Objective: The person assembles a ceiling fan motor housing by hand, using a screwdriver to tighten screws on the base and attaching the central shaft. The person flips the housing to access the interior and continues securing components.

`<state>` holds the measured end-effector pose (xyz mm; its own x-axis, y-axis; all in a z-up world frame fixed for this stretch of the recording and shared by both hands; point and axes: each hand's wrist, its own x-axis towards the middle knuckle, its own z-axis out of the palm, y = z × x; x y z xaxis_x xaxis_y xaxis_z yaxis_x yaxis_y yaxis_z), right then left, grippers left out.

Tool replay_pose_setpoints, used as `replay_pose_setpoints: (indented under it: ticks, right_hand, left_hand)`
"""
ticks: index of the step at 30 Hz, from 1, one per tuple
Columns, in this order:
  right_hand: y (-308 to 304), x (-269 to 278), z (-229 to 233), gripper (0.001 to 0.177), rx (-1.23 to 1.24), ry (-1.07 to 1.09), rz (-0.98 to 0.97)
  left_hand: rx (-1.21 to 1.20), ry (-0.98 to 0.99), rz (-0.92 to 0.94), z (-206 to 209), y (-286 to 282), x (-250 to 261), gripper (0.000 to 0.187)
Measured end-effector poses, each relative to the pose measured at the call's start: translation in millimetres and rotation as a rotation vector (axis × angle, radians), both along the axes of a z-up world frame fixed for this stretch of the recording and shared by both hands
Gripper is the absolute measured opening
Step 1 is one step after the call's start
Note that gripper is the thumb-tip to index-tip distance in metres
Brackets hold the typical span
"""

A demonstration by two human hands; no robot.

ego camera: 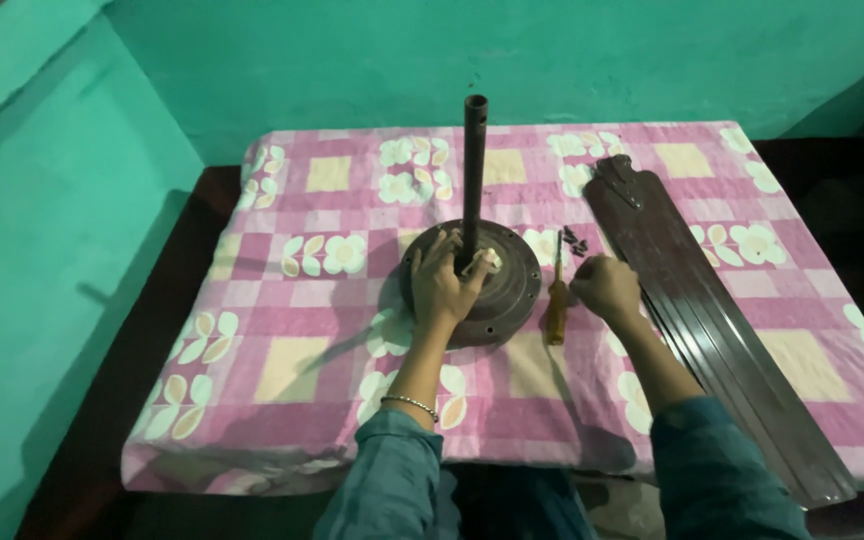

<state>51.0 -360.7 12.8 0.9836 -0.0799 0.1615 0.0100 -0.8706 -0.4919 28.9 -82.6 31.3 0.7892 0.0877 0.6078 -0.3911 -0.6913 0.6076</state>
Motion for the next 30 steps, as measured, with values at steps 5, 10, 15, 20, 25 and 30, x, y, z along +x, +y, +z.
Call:
replay_pose_setpoints:
  ticks: [5,10,15,20,25,30]
  right_hand:
    - [16.2,-21.7,40.7,0.015,0.198,0.089,0.278]
    - [73.3,-47.7,48.7,0.019,0.082,-0.068,0.716]
    - [101.9,-58.5,51.9,0.016,0.109,0.05,0.581]
    - [93.4,-56.4,56.6,0.02,0.143,0.05,0.554]
    - [86.9,-61.0,50.0,0.024,0.29,0.073,0.609]
    - [94.5,-65.1,39.8,0.019,0.167,-0.057,0.639]
  left_hand:
    - [-0.007,0.124,-0.08,-11.1,9.3,10.9,0.074]
    - [-0.09,0.204,-0.186,-26.4,24.2,14.7,0.086]
    - [0.04,0.19,-0.186,-32.1,29.3,2.3,0.083]
    - [-0.041,0.216,-0.255,-19.7,32.0,-8.5,0.072]
    - [-0.018,0.203,-0.222,-21.0,30.6,-8.8,0.071]
    - [0.001,0.169,-0.205,-32.8,30.4,-4.8,0.071]
